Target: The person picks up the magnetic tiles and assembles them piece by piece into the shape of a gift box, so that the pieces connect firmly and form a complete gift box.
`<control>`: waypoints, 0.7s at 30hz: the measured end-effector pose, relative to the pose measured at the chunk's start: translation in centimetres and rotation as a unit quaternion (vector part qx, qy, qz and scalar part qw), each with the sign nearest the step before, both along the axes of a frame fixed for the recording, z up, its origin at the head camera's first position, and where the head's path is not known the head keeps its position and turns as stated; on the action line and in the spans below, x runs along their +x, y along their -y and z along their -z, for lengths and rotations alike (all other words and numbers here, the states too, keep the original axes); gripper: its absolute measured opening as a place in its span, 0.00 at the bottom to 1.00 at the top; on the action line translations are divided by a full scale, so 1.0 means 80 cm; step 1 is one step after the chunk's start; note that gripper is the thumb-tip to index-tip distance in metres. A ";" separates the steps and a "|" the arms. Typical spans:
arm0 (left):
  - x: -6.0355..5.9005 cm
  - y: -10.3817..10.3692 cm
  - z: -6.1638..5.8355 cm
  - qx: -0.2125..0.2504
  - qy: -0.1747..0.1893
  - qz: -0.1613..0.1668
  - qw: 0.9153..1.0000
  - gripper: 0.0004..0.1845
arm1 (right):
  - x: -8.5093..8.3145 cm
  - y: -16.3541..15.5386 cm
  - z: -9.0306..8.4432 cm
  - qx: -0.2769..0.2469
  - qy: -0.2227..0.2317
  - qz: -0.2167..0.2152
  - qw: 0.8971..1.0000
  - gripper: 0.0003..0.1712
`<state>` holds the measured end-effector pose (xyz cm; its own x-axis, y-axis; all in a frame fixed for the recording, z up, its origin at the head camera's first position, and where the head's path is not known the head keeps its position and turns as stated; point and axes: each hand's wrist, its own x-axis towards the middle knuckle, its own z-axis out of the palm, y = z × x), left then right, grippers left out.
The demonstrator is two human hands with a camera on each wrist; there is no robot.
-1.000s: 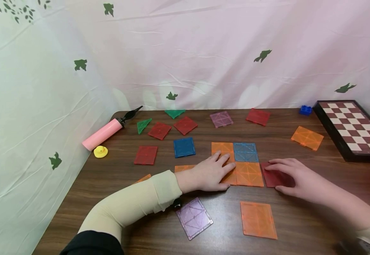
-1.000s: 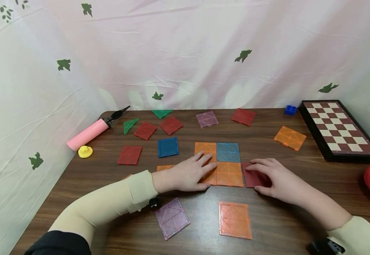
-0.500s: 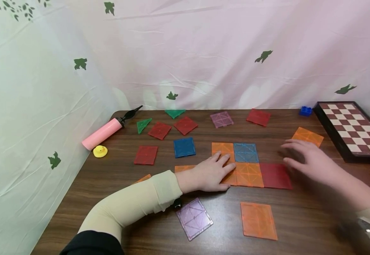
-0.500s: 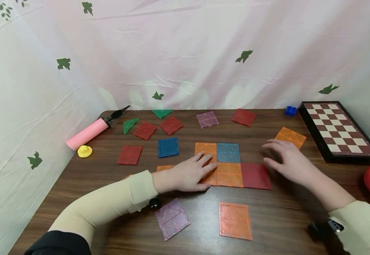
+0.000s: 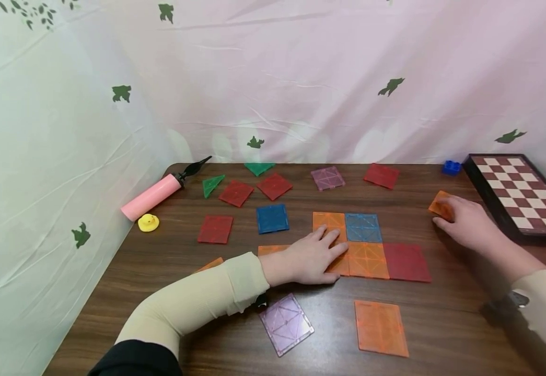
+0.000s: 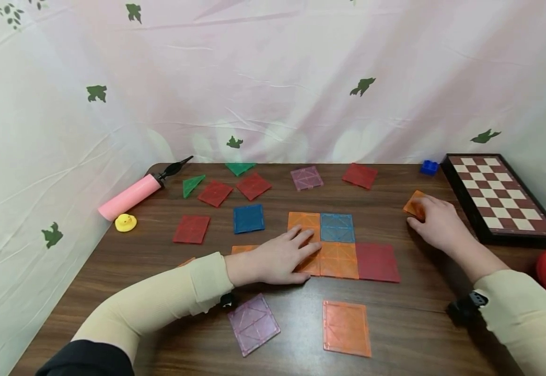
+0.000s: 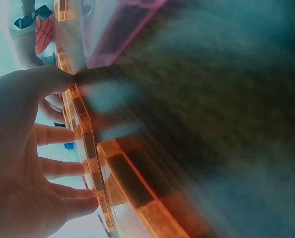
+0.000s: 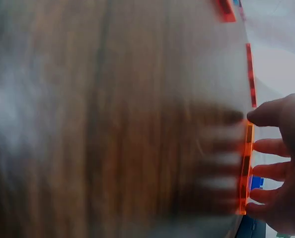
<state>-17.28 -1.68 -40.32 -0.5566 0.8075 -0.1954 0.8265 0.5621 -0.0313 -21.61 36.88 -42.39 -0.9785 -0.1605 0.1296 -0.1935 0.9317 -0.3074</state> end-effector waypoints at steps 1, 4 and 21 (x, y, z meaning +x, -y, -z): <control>0.000 0.000 0.000 0.000 0.000 0.000 1.000 0.38 | 0.000 0.002 -0.001 -0.002 -0.002 -0.006 1.000 0.27; 0.000 -0.001 -0.001 -0.001 0.001 -0.003 1.000 0.39 | 0.001 0.012 -0.007 -0.007 0.012 -0.022 1.000 0.24; 0.001 0.001 0.001 0.008 0.006 -0.004 1.000 0.38 | 0.028 0.082 -0.020 -0.016 0.065 -0.141 0.988 0.23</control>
<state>-17.21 -1.75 -40.41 -0.5606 0.8061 -0.1898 0.8224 0.5688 -0.0132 -19.41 30.35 -40.77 -0.9043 -0.4267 0.0156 -0.4009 0.8360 -0.3745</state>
